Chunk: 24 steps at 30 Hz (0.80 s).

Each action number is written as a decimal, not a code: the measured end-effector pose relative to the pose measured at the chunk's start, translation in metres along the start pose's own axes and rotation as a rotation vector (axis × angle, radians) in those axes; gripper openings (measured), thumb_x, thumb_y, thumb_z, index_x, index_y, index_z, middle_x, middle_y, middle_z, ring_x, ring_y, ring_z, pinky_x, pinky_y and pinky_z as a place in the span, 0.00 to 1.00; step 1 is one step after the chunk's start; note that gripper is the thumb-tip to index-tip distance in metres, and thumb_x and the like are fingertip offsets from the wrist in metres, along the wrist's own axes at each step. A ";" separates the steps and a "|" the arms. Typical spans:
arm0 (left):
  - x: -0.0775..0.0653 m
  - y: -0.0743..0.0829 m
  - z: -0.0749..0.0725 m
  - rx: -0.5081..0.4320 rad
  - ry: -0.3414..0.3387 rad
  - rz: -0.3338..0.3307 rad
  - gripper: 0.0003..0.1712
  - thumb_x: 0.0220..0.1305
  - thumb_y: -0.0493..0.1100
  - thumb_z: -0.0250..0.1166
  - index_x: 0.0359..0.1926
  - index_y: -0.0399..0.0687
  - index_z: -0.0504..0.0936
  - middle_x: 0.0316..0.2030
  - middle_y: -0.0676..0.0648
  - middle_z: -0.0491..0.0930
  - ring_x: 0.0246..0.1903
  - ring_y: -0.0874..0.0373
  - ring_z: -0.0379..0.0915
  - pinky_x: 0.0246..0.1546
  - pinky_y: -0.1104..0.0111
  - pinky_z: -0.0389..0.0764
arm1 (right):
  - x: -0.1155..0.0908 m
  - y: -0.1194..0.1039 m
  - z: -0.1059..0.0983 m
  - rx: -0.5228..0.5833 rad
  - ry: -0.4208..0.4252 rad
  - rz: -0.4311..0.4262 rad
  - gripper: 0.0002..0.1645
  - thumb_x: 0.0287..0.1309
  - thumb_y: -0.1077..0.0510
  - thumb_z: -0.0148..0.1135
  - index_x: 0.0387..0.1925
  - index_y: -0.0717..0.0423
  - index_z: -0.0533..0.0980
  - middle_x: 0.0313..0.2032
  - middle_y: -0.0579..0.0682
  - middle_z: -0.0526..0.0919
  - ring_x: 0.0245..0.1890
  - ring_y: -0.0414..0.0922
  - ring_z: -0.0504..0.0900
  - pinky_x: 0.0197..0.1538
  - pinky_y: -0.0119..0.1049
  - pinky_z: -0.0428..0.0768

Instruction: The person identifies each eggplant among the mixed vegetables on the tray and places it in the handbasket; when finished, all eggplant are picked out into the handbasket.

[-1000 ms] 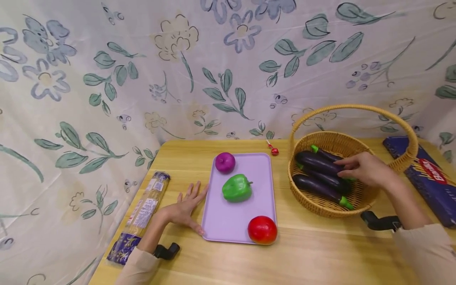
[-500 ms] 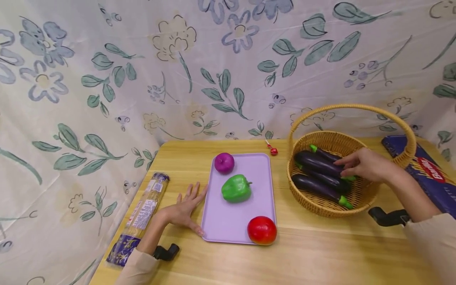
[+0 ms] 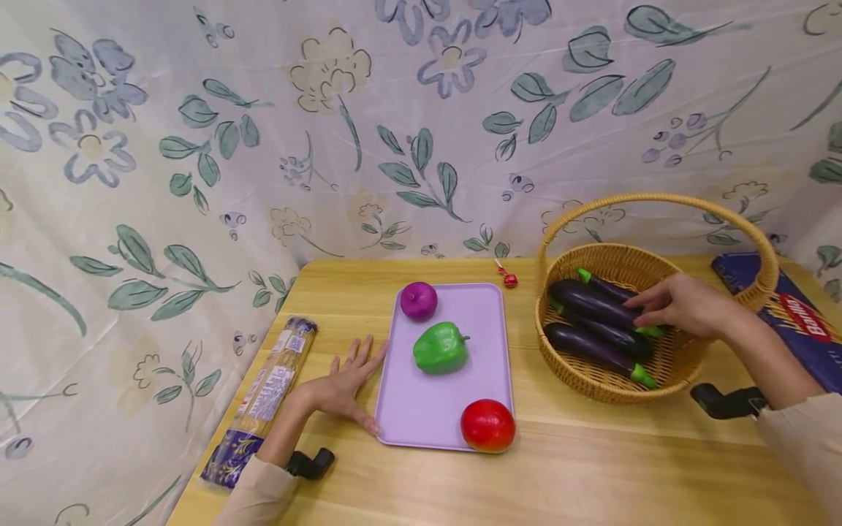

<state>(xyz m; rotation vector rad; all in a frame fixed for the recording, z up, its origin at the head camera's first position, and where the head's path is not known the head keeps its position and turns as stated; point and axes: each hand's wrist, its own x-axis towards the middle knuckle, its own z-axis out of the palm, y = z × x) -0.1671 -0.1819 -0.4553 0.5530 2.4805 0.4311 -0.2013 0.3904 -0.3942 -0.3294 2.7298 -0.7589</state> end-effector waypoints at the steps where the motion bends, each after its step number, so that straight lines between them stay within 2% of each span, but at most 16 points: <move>1: 0.001 0.001 0.000 0.000 -0.001 0.002 0.86 0.41 0.65 0.84 0.83 0.62 0.28 0.81 0.35 0.18 0.80 0.37 0.10 0.76 0.31 0.25 | -0.001 0.001 0.000 0.001 0.001 0.001 0.27 0.62 0.59 0.70 0.60 0.70 0.80 0.44 0.69 0.89 0.17 0.36 0.66 0.20 0.33 0.65; 4: 0.002 0.002 -0.001 0.000 -0.002 0.004 0.85 0.41 0.65 0.84 0.83 0.62 0.28 0.81 0.35 0.18 0.80 0.37 0.11 0.76 0.31 0.25 | -0.003 0.001 -0.001 0.005 0.006 0.007 0.27 0.63 0.59 0.70 0.60 0.69 0.79 0.44 0.68 0.89 0.14 0.35 0.57 0.19 0.31 0.65; 9: -0.001 0.003 -0.005 -0.001 -0.002 0.026 0.84 0.41 0.65 0.84 0.84 0.59 0.31 0.81 0.33 0.21 0.81 0.35 0.14 0.76 0.31 0.28 | -0.009 -0.006 -0.002 -0.012 0.011 0.003 0.26 0.70 0.59 0.63 0.63 0.70 0.77 0.42 0.60 0.91 0.13 0.35 0.53 0.17 0.29 0.63; 11: -0.004 0.002 -0.009 -0.022 0.002 0.050 0.82 0.44 0.65 0.83 0.84 0.56 0.33 0.81 0.32 0.23 0.81 0.34 0.17 0.77 0.30 0.31 | -0.011 -0.012 -0.003 -0.041 0.018 0.002 0.27 0.72 0.56 0.61 0.64 0.70 0.75 0.44 0.61 0.91 0.13 0.35 0.53 0.17 0.30 0.62; 13: -0.008 0.000 -0.015 -0.056 0.022 0.080 0.77 0.50 0.63 0.81 0.84 0.53 0.35 0.81 0.32 0.25 0.81 0.33 0.19 0.77 0.30 0.33 | -0.013 -0.021 -0.004 -0.079 0.026 -0.001 0.29 0.74 0.52 0.61 0.65 0.70 0.74 0.46 0.62 0.90 0.16 0.35 0.64 0.21 0.30 0.64; 16: -0.014 -0.002 -0.025 -0.103 0.110 0.117 0.66 0.63 0.58 0.73 0.84 0.49 0.36 0.81 0.32 0.25 0.81 0.32 0.19 0.76 0.30 0.32 | -0.016 -0.037 -0.004 -0.097 0.033 -0.016 0.34 0.74 0.47 0.61 0.67 0.69 0.73 0.50 0.65 0.88 0.29 0.42 0.81 0.27 0.34 0.72; 18: -0.016 -0.002 -0.032 -0.117 0.195 0.132 0.59 0.70 0.54 0.67 0.84 0.48 0.36 0.81 0.33 0.25 0.81 0.33 0.18 0.76 0.30 0.28 | -0.018 -0.050 -0.002 -0.091 0.035 -0.036 0.35 0.74 0.45 0.60 0.69 0.68 0.72 0.54 0.67 0.85 0.44 0.54 0.87 0.35 0.41 0.81; 20: -0.017 0.002 -0.040 -0.114 0.284 0.136 0.52 0.76 0.52 0.61 0.84 0.47 0.36 0.82 0.34 0.24 0.81 0.34 0.17 0.76 0.30 0.25 | -0.022 -0.064 0.000 -0.069 0.036 -0.065 0.35 0.74 0.45 0.60 0.70 0.65 0.71 0.60 0.69 0.80 0.52 0.64 0.83 0.43 0.53 0.84; 22: -0.017 0.008 -0.048 -0.110 0.366 0.132 0.47 0.79 0.51 0.57 0.84 0.48 0.38 0.82 0.35 0.26 0.81 0.35 0.19 0.75 0.30 0.23 | -0.025 -0.079 0.003 -0.057 0.048 -0.110 0.34 0.75 0.46 0.59 0.72 0.62 0.70 0.65 0.70 0.75 0.59 0.70 0.78 0.49 0.64 0.81; 24: -0.017 0.017 -0.055 -0.098 0.439 0.110 0.43 0.81 0.52 0.53 0.84 0.49 0.41 0.83 0.36 0.29 0.82 0.37 0.22 0.76 0.31 0.23 | -0.028 -0.095 0.006 -0.055 0.061 -0.142 0.33 0.76 0.46 0.57 0.73 0.59 0.69 0.68 0.70 0.71 0.63 0.72 0.73 0.53 0.70 0.78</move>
